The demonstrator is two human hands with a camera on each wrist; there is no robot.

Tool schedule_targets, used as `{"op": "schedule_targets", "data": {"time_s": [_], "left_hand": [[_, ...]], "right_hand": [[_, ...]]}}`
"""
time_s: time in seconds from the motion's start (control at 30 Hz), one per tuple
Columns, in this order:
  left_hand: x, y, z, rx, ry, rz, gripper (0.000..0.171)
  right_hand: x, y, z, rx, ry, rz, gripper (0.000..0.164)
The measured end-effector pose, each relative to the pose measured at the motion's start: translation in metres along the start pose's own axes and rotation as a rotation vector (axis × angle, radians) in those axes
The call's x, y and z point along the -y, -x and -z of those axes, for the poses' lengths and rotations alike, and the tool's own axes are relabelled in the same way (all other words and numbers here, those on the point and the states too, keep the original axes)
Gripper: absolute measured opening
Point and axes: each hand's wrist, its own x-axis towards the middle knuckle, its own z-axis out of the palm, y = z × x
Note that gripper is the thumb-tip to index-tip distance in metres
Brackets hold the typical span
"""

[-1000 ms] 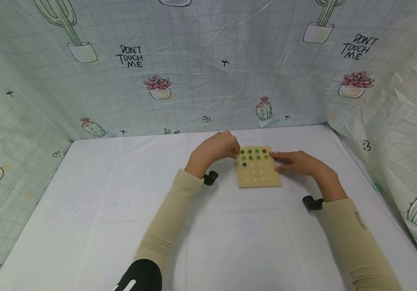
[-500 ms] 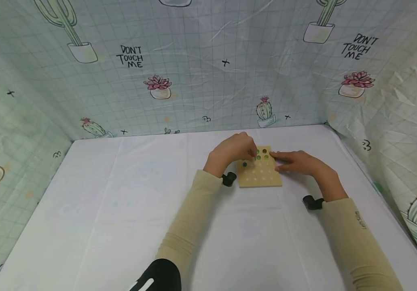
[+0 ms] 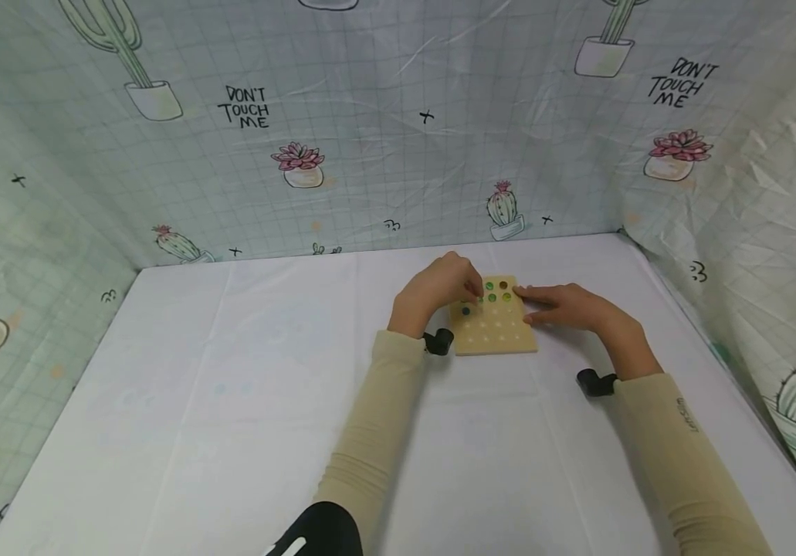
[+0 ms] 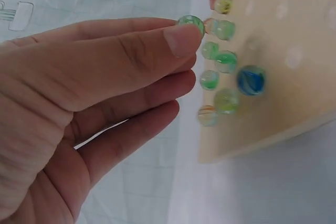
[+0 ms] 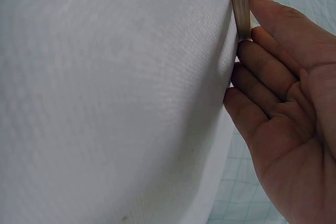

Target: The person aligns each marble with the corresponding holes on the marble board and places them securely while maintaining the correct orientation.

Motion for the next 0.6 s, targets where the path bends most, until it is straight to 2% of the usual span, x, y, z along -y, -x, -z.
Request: {"op": "schedule_targets", "data": {"time_s": [0.2, 0.4, 0.6], "left_hand": [[0.005, -0.003, -0.009, 0.019, 0.016, 0.032, 0.012], [0.009, -0.007, -0.015, -0.004, 0.004, 0.021, 0.011], [0.011, -0.009, -0.018, 0.003, -0.019, 0.000, 0.011]], "right_hand": [[0.000, -0.001, 0.000, 0.006, 0.003, -0.006, 0.069], [-0.001, -0.001, 0.000, 0.006, 0.006, -0.007, 0.068], [0.000, 0.000, 0.000, 0.009, 0.005, -0.005, 0.069]]}}
